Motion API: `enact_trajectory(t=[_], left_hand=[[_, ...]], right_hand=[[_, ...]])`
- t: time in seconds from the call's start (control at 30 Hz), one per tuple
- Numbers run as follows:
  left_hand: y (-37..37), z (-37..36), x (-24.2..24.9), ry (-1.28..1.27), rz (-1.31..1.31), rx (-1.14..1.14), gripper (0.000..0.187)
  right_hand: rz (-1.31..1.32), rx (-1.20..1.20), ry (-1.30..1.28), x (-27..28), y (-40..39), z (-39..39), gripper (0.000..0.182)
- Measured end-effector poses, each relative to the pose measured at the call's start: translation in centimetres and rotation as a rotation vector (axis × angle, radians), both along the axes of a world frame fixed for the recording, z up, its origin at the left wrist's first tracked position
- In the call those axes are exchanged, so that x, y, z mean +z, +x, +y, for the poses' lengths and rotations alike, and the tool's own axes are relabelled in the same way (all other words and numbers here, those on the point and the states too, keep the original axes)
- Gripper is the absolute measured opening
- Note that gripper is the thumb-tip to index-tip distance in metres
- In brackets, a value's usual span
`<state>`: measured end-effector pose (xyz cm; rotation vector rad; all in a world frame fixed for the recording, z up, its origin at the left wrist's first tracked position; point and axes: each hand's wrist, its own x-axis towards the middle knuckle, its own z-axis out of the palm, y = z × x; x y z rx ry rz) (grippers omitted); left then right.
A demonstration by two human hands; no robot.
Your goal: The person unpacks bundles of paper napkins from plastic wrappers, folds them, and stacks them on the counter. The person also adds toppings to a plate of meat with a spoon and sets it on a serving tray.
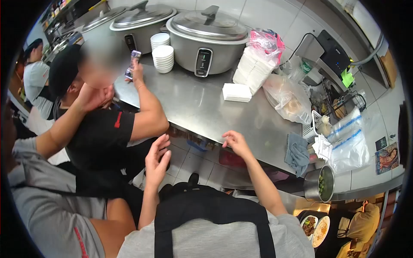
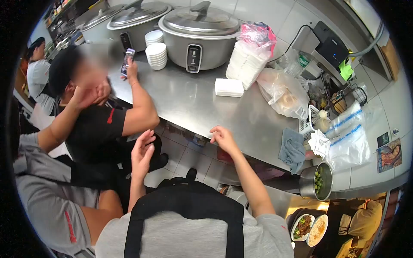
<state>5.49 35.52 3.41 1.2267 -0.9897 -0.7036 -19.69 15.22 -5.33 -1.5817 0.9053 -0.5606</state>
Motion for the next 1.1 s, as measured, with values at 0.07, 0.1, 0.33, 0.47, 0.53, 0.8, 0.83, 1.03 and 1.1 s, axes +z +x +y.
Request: enact_trajectory(t=[0.07, 0.1, 0.33, 0.47, 0.53, 0.8, 0.83, 1.03, 1.1], left_hand=[[1.1, -0.5, 0.0, 0.069, -0.03, 0.027, 0.041], [1.5, -0.9, -0.3, 0.101, -0.084, 0.083, 0.039], [-0.3, -5.7, 2.2, 0.131, -0.493, -0.042, 0.038], [-4.0, -9.8, 4.0, 0.069, -0.687, -0.122, 0.04], [-5.9, -11.8, 4.9, 0.051, -0.711, -0.214, 0.042], [-9.2, -18.2, 3.4, 0.167, -0.727, -0.323, 0.046], [-9.2, -18.9, 2.9, 0.172, -0.731, -0.329, 0.046], [-8.7, -24.3, -3.5, 0.449, 0.144, -0.443, 0.055], [-9.0, -25.8, -4.6, 0.542, 0.31, -0.397, 0.056]], right_hand=[[-0.018, -0.094, -0.184, 0.6, -1.7, -2.3, 0.012], [-0.011, -0.091, -0.175, 0.3, -2.6, -3.8, 0.012], [0.228, -0.133, -0.663, 3.0, -1.4, -14.3, 0.022], [0.4, 0.003, -1.044, 4.0, 0.6, -20.1, 0.044], [0.496, 0.063, -1.16, 3.7, 1.6, -21.9, 0.053], [0.599, 0.222, -1.129, 1.6, 1.3, -24.2, 0.068], [0.597, 0.218, -1.122, 1.5, 1.3, -24.1, 0.068], [0.665, 0.136, -0.701, 2.0, 1.4, -22.3, 0.073], [0.696, 0.139, -0.504, 3.1, 1.0, -23.2, 0.071]])
